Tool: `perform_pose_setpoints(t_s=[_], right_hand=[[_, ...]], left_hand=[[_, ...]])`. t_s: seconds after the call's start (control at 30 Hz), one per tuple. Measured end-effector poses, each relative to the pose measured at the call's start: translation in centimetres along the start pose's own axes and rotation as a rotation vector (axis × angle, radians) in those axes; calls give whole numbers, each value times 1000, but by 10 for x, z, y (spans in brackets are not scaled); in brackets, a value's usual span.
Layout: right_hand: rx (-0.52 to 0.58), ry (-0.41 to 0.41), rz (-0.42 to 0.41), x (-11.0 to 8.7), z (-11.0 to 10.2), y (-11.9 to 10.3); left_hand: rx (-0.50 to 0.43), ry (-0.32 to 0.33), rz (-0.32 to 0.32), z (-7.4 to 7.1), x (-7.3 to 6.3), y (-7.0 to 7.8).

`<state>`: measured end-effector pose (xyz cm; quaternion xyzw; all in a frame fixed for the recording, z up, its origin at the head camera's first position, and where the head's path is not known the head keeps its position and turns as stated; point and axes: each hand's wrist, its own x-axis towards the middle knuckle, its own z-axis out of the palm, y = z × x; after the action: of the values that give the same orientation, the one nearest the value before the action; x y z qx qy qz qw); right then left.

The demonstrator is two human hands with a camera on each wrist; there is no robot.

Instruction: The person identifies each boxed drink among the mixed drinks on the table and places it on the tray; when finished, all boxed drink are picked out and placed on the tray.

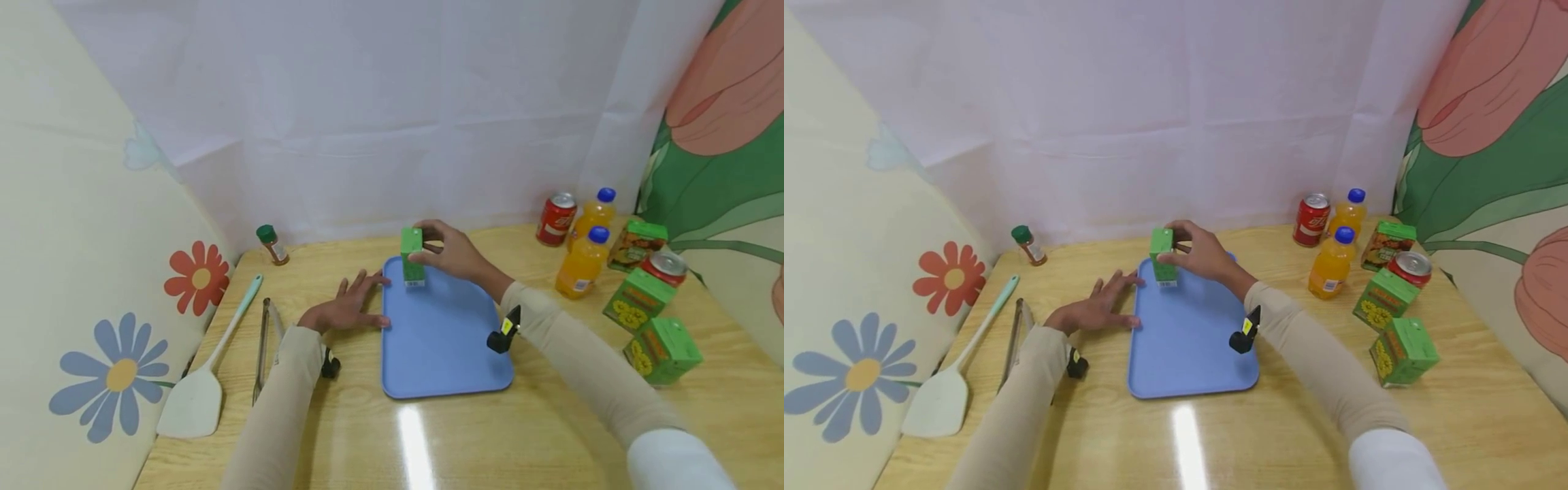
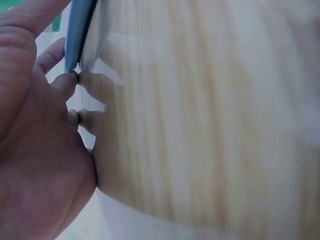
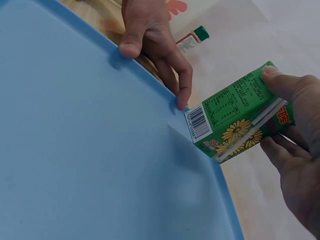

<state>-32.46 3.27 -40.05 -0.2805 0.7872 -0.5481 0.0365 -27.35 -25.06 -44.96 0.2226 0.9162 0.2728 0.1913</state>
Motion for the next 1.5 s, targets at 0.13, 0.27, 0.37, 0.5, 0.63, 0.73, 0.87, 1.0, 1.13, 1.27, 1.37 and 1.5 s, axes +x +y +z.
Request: perform_pose_setpoints(t_s=[0.13,0.27,0.37,0.5,0.63,0.73,0.87,1.0,1.13,1.27,1.37,1.5], right_hand=[[-12,-5,21,-1,6,4],[-11,-5,30,0,11,6],[-16,-1,35,0,13,5],[-25,-3,39,1,15,4],[-22,-1,39,1,16,4],[-13,-1,43,2,18,7],[1,-6,57,3,20,11],[-2,-21,54,4,20,12],[-12,-52,68,5,19,13],[-22,-81,80,4,18,14],[-30,-91,70,3,16,13],[-36,-82,49,1,9,10]], left_hand=[[-14,-10,-5,2,1,1],[-15,-6,-9,3,1,2],[-8,-4,-8,2,1,3],[4,-7,-5,2,1,4],[2,-3,-4,1,1,6],[-2,0,-5,1,1,6],[-1,-2,-7,2,1,5],[-4,5,-7,2,1,4],[-7,9,-6,2,1,2],[-1,10,0,2,0,1],[0,13,-3,1,0,1],[-8,11,-8,1,-1,2]])
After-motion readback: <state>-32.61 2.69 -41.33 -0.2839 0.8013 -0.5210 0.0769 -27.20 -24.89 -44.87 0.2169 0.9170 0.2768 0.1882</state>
